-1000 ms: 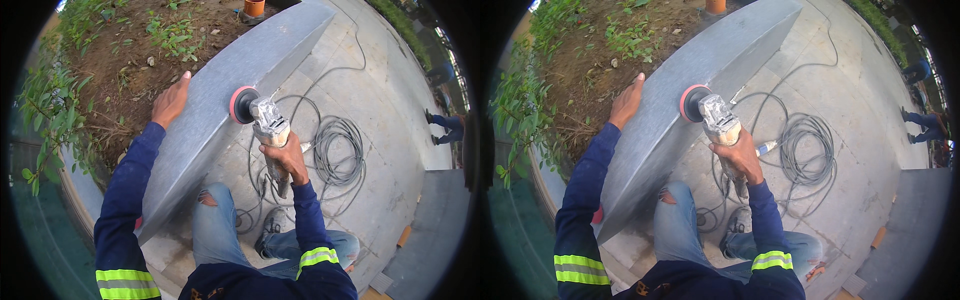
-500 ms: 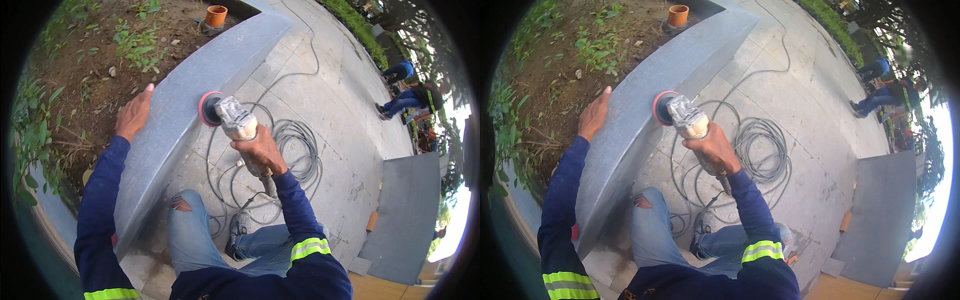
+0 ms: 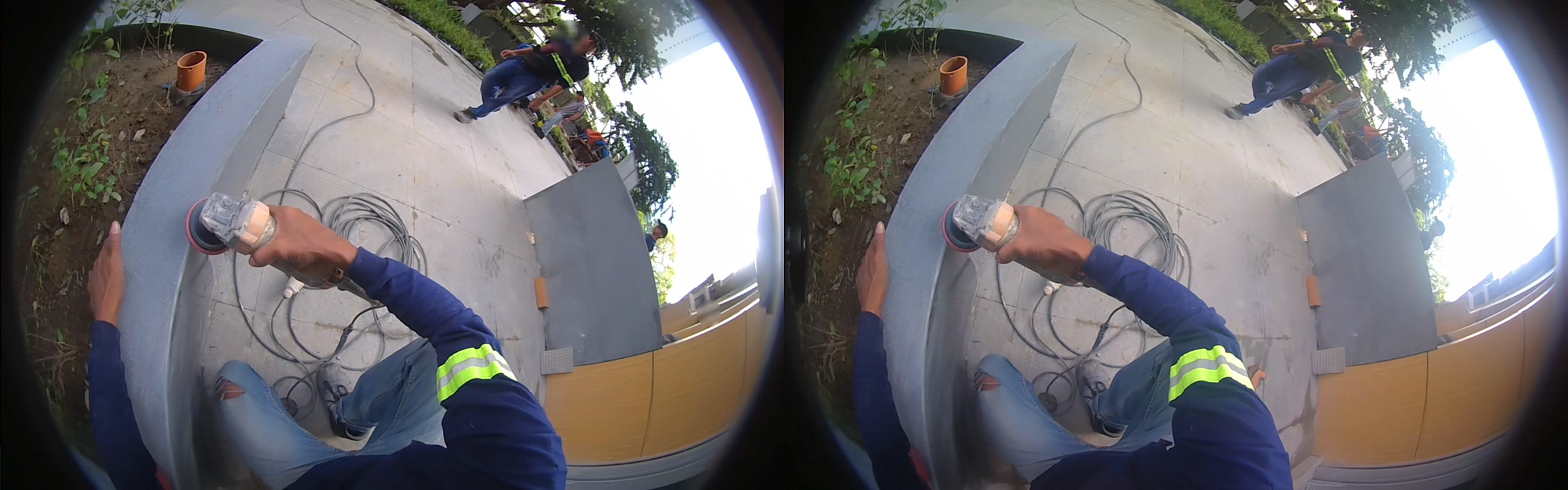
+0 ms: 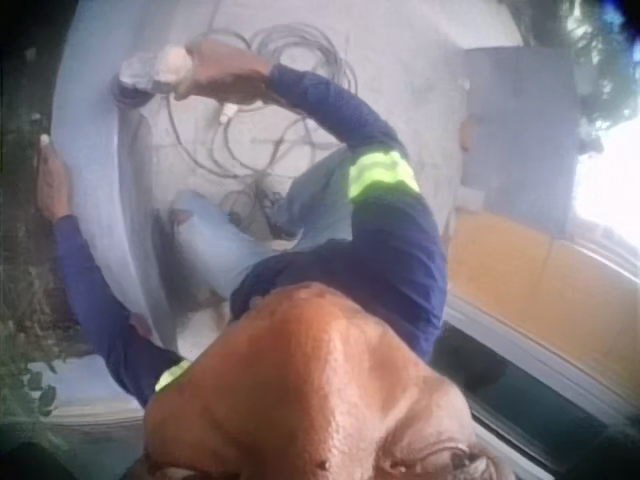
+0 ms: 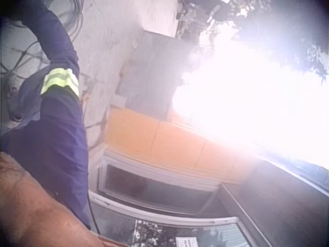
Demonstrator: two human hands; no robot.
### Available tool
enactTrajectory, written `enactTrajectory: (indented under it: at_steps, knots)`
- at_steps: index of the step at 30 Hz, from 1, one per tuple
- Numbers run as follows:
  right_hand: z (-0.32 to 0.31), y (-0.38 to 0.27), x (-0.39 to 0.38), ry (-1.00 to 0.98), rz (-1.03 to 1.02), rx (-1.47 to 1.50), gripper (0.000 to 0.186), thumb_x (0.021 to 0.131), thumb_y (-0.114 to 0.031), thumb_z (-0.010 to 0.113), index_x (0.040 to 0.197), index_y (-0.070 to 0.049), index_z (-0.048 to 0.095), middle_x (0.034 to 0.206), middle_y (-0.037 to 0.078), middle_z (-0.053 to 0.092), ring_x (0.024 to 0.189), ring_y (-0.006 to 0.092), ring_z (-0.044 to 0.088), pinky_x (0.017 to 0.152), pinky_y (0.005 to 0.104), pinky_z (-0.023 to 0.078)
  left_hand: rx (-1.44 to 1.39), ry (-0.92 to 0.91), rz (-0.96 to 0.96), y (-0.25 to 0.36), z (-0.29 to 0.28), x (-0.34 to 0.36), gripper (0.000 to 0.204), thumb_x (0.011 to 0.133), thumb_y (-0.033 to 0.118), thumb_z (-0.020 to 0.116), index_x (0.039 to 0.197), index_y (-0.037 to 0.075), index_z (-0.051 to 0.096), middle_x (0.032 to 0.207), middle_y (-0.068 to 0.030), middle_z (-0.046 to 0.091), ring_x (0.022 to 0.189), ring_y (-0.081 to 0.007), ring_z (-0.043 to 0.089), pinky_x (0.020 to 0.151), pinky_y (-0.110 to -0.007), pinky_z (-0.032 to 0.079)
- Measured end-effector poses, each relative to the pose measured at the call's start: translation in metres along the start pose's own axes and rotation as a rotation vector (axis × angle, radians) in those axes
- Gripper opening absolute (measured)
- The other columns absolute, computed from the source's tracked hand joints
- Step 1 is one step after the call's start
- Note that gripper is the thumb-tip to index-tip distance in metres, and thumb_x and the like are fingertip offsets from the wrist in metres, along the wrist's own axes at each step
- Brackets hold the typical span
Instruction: The person uses an angle grinder with a red disc to grind the edge of a curved concrete planter. The person kneels and moves the grinder along the surface, occasionally pausing to adjust position or change discs.
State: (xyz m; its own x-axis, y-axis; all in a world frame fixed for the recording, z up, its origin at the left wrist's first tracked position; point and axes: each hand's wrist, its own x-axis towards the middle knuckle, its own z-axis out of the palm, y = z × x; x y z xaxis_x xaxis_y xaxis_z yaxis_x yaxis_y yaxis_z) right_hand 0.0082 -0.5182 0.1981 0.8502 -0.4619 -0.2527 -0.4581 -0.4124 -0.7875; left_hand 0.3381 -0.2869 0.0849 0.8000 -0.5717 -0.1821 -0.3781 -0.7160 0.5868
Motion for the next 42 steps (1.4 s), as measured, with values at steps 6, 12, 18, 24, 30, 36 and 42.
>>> enactTrajectory:
  at_steps: [6, 12, 18, 24, 30, 36, 42]
  knots:
    - [0.001, -0.014, -0.006, -0.066, -0.041, 0.067, 0.061, 0.072, -0.021, 0.083, 0.125, 0.004, 0.067, 0.111, 0.012, 0.073, 0.098, 0.0221, 0.069, 0.092, 0.0334, 0.053, 0.103, 0.054, -0.011, 0.044, -0.017, -0.025, 0.098, 0.1, 0.083, 0.017, 0.139, 0.007, 0.064, 0.146, -0.0238, 0.061, 0.138, -0.0472, 0.053, 0.118, -0.056, 0.036]
    - [-0.013, -0.017, 0.006, -0.048, 0.036, -0.035, 0.057, 0.073, -0.022, 0.083, 0.122, 0.004, 0.068, 0.108, 0.011, 0.072, 0.096, 0.0205, 0.067, 0.09, 0.0341, 0.053, 0.085, 0.049, 0.015, 0.021, -0.012, -0.028, 0.102, 0.098, 0.087, 0.015, 0.125, 0.004, 0.069, 0.127, -0.0242, 0.07, 0.125, -0.0418, 0.064, 0.11, -0.058, 0.044]
    - [0.004, -0.038, -0.012, -0.153, -0.004, 0.0, 0.059, 0.071, -0.022, 0.083, 0.122, 0.004, 0.068, 0.108, 0.01, 0.072, 0.097, 0.0204, 0.066, 0.09, 0.0337, 0.052, 0.073, 0.052, 0.008, 0.027, -0.013, -0.032, 0.101, 0.099, 0.086, 0.017, 0.121, 0.003, 0.069, 0.123, -0.0234, 0.071, 0.122, -0.0396, 0.066, 0.108, -0.057, 0.045]
    - [-0.013, -0.034, -0.001, -0.097, 0.025, -0.036, 0.057, 0.073, -0.024, 0.082, 0.12, 0.003, 0.068, 0.107, 0.011, 0.072, 0.094, 0.02, 0.067, 0.089, 0.0346, 0.053, 0.052, 0.053, 0.032, 0.031, -0.011, -0.032, 0.099, 0.099, 0.086, 0.018, 0.116, 0.003, 0.069, 0.123, -0.0243, 0.071, 0.121, -0.0401, 0.066, 0.108, -0.057, 0.045]
    - [-0.019, -0.034, 0.002, -0.109, 0.035, -0.117, 0.057, 0.072, -0.024, 0.082, 0.12, 0.003, 0.068, 0.106, 0.011, 0.073, 0.091, 0.02, 0.067, 0.086, 0.0339, 0.054, 0.055, 0.077, 0.03, 0.029, -0.007, -0.03, 0.099, 0.098, 0.087, 0.018, 0.117, 0.004, 0.069, 0.123, -0.0239, 0.071, 0.122, -0.0424, 0.065, 0.108, -0.057, 0.045]
    - [0.006, -0.047, -0.008, -0.205, -0.013, -0.024, 0.061, 0.071, -0.023, 0.082, 0.124, 0.003, 0.068, 0.109, 0.011, 0.073, 0.093, 0.0204, 0.067, 0.088, 0.0328, 0.053, 0.044, 0.059, 0.009, 0.021, -0.01, -0.028, 0.101, 0.097, 0.088, 0.016, 0.123, 0.006, 0.068, 0.129, -0.0239, 0.07, 0.126, -0.0437, 0.063, 0.11, -0.058, 0.043]
    - [-0.027, -0.03, 0.027, -0.099, 0.018, -0.154, 0.058, 0.069, -0.028, 0.081, 0.117, 0.003, 0.071, 0.103, 0.011, 0.073, 0.088, 0.0215, 0.068, 0.084, 0.0331, 0.054, 0.068, 0.011, -0.005, 0.029, -0.021, -0.024, 0.103, 0.097, 0.088, 0.015, 0.138, 0.006, 0.063, 0.139, -0.0264, 0.065, 0.133, -0.0446, 0.059, 0.114, -0.058, 0.041]
